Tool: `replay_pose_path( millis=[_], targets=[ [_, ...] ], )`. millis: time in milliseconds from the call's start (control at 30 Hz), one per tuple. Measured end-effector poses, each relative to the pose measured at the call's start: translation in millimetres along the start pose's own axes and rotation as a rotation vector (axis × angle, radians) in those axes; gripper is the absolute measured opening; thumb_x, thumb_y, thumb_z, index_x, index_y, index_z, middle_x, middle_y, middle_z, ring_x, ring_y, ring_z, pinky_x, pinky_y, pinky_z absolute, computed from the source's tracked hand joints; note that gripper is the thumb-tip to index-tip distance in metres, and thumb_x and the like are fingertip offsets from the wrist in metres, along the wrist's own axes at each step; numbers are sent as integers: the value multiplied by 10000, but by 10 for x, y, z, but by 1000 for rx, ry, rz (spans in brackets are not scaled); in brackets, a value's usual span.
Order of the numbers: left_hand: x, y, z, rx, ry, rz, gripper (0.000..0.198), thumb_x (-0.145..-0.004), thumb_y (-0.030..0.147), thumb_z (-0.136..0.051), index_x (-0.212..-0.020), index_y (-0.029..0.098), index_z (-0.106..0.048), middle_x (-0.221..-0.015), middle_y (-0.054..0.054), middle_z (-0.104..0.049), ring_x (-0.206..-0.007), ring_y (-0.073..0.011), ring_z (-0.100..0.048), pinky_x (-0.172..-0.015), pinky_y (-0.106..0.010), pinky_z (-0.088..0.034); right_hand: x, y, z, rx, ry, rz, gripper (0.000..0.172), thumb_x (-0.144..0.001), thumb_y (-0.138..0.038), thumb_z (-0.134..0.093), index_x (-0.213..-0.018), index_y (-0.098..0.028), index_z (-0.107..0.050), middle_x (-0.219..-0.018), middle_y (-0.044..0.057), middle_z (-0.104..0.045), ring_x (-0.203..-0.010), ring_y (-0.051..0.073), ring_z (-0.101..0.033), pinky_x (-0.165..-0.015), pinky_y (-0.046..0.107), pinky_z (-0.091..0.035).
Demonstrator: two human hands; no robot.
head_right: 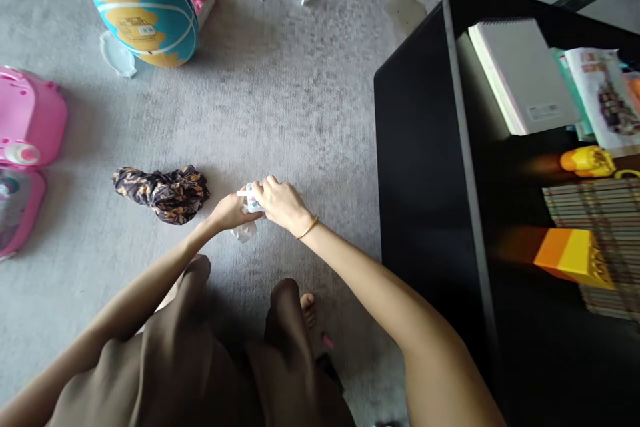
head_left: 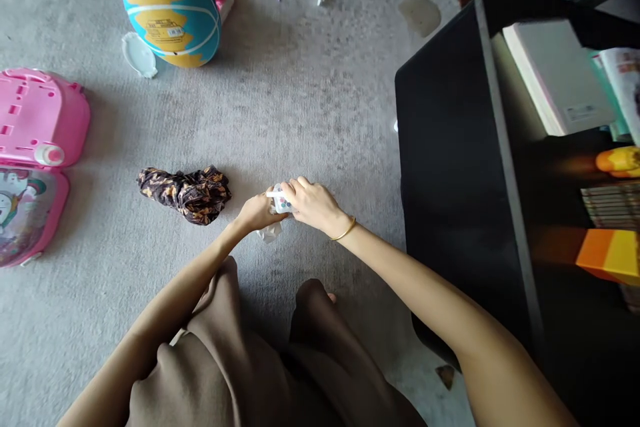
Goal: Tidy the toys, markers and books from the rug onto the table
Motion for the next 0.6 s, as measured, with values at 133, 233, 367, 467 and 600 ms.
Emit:
replay_pose_path(
  millis=[133, 233, 367, 467, 600],
  targets=[
    [-16, 21, -5, -19, -6, -6, 514, -824, 565, -619, -1167, 187, -556, -1105, -84, -695, -879, -224, -688, -655, -248, -467, -36, 29, 59, -7, 4, -4, 409, -816, -72, -538, -1219, -132, -503, -1027, 152, -621, -981, 273, -517, -653, 322, -440],
    [47, -7, -73, -68, -22, -32, 540, -824, 536, -630, -1208, 172, -520, -1111, -107, -692, -895, -242, -696, -661, -250, -471, 50, 51, 59, -136, -6, 14, 437, -784, -206, -667, -1198, -169, -530, -1073, 119, -604, -1004, 267, -523, -703, 332, -471],
    [181, -47, -192, -140, -48, -27, 549, -836, 449, -634, -1278, 172, -465, -1092, -107, -701, -883, -248, -707, -682, -255, -478, 194, 73, 35, -310, -52, 12, 575, -702, -326, -775, -1215, -199, -551, -1144, 94, -582, -1039, 259, -542, -762, 349, -500],
    [267, -30, -251, -169, -50, -31, 556, -852, 432, -610, -1317, 180, -441, -1126, -120, -693, -885, -249, -711, -698, -268, -492, 226, 42, 23, -344, -100, 7, 626, -670, -324, -810, -1221, -175, -554, -1161, 109, -590, -1057, 272, -552, -791, 365, -504],
    [347, 26, -321, -206, -73, -67, 480, -904, 414, -525, -1315, 174, -464, -1071, -139, -706, -853, -267, -716, -714, -318, -518, 241, -77, -21, -304, -205, 32, 616, -595, -375, -882, -1091, -148, -596, -1049, 110, -622, -947, 266, -591, -748, 363, -503]
  ],
)
Point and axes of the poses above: each hand's wrist, its own x-axis away from the middle knuckle, its own z-axis out of the back of the hand, y = z × x, the point moved 1 cm from there along -x, towards the middle knuckle
